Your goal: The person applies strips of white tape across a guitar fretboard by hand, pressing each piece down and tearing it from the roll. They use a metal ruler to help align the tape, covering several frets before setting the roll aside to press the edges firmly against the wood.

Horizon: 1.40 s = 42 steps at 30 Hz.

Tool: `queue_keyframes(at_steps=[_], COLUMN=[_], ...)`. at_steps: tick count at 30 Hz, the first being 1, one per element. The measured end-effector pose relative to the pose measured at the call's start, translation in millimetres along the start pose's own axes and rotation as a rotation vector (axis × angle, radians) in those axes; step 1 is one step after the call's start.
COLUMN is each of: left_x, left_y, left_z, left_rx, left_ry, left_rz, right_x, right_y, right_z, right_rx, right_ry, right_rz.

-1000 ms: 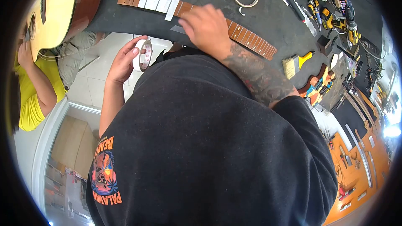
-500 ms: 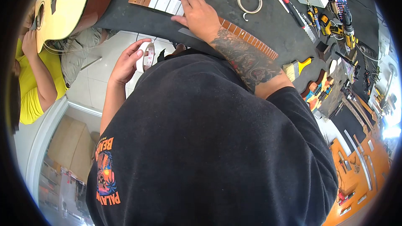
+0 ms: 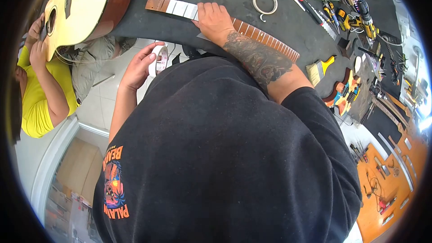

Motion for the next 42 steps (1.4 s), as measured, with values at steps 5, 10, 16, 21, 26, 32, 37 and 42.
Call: queue_keyframes(at_steps=[5,10,16,21,26,32,37,42], left_x=[0,-3,-10,-26,-30,-31,-40,-47], left_y=[-1,15,40,49,45,37,24,6], left_z=[4,-18,-39,-72,-89,-96,-104,-100], left_rx=[0.011,-0.072,-0.180,-0.327,-0.427,-0.466,-0.366,-0.233], left_ry=[-0.044,-0.145,-0.043,-0.002,0.049,0.122,0.028,0.093], left_rz=[0.002,-0.104,-0.242,-0.217,-0.228,-0.234,-0.231,-0.209], right_x=[-1,6,19,29,42,49,41,33], right_y=[2,4,4,-11,4,10,19,26], right_z=[7,8,34,38,18,6,2,10], right_rx=[-0.116,-0.078,-0.777,-1.309,-1.546,-1.462,-1.272,-1.070], right_ry=[0.007,-0.013,-0.144,-0.425,-0.567,-0.672,-0.628,-0.719], right_rz=[0.026,0.002,-0.106,-0.149,-0.288,-0.255,-0.164,-0.096])
Point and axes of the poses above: each hand's wrist, its own x-axis away from the middle knuckle, its own z-axis out of the back of the hand, y = z × x, the point moved 9 cm from there along -x, towards the middle knuckle, and after that the axes turned 14 degrees about -y, right-handed, at the moved point
